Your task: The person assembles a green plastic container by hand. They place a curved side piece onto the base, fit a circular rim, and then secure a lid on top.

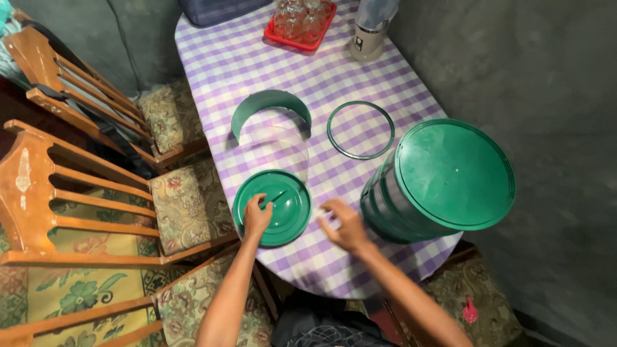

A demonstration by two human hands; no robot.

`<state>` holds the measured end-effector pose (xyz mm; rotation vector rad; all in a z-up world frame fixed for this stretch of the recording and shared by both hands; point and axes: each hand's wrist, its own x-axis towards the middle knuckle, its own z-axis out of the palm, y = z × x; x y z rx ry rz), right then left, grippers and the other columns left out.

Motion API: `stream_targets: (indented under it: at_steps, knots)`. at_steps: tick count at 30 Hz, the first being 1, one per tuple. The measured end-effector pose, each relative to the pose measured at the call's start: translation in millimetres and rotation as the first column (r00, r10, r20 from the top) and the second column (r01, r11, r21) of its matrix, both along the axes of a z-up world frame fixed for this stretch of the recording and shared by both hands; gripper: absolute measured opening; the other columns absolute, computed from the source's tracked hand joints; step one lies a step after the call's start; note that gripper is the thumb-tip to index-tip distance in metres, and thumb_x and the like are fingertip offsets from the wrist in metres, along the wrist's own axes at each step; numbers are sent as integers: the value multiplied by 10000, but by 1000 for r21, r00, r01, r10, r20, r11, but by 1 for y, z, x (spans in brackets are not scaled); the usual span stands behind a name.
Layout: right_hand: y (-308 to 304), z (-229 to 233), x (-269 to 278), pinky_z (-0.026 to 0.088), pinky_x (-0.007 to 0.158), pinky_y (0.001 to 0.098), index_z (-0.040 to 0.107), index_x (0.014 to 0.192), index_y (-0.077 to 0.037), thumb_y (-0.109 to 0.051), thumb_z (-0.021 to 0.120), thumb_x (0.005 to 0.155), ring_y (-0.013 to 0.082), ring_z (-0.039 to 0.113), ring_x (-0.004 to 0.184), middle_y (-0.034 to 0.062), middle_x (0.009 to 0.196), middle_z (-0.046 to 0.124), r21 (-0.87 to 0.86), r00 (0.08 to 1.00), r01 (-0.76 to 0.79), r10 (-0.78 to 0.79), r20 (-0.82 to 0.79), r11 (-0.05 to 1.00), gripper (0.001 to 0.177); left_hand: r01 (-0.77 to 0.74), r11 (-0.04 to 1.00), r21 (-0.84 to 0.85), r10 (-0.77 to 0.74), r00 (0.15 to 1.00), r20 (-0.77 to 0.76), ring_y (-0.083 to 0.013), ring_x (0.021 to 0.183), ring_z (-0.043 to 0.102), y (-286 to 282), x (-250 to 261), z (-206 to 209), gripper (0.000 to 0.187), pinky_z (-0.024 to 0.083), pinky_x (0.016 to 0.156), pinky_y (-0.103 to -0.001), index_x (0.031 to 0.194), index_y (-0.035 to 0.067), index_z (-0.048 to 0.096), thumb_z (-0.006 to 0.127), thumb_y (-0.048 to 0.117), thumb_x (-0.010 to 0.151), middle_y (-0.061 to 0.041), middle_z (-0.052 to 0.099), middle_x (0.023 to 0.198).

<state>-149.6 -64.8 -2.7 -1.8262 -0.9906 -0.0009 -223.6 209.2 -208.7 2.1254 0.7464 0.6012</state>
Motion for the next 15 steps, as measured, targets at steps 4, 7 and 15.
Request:
stream_targets:
  at_steps: [4, 7, 15]
  knots:
    - [27, -63, 5, 590, 780, 377, 683, 1154, -48, -167, 741, 860, 300, 691, 986, 134, 1140, 669, -175, 992, -57, 35, -122, 983, 323, -67, 996, 53, 70, 997, -43, -403, 1086, 658, 30, 13, -5, 384, 517, 955, -465, 1151, 27, 708, 778, 143, 792, -226, 709, 1138]
    - [40, -92, 23, 552, 877, 419, 681, 1161, -63, -211, 739, 853, 346, 660, 1053, 142, 1214, 653, -311, 986, -53, 0, -168, 949, 346, -82, 997, 15, 82, 996, -39, -418, 1118, 660, 65, 34, 2, 409, 513, 978, -471, 1208, 7, 668, 753, 190, 851, -236, 700, 1185]
    - [80, -119, 50, 503, 945, 454, 685, 1141, -60, -240, 717, 860, 374, 626, 1122, 162, 1197, 653, -386, 984, 8, -76, -161, 923, 335, -122, 990, 78, 120, 993, 20, -450, 1210, 619, 186, 134, 33, 556, 476, 1046, -496, 1402, 3, 565, 703, 295, 949, -290, 656, 1293]
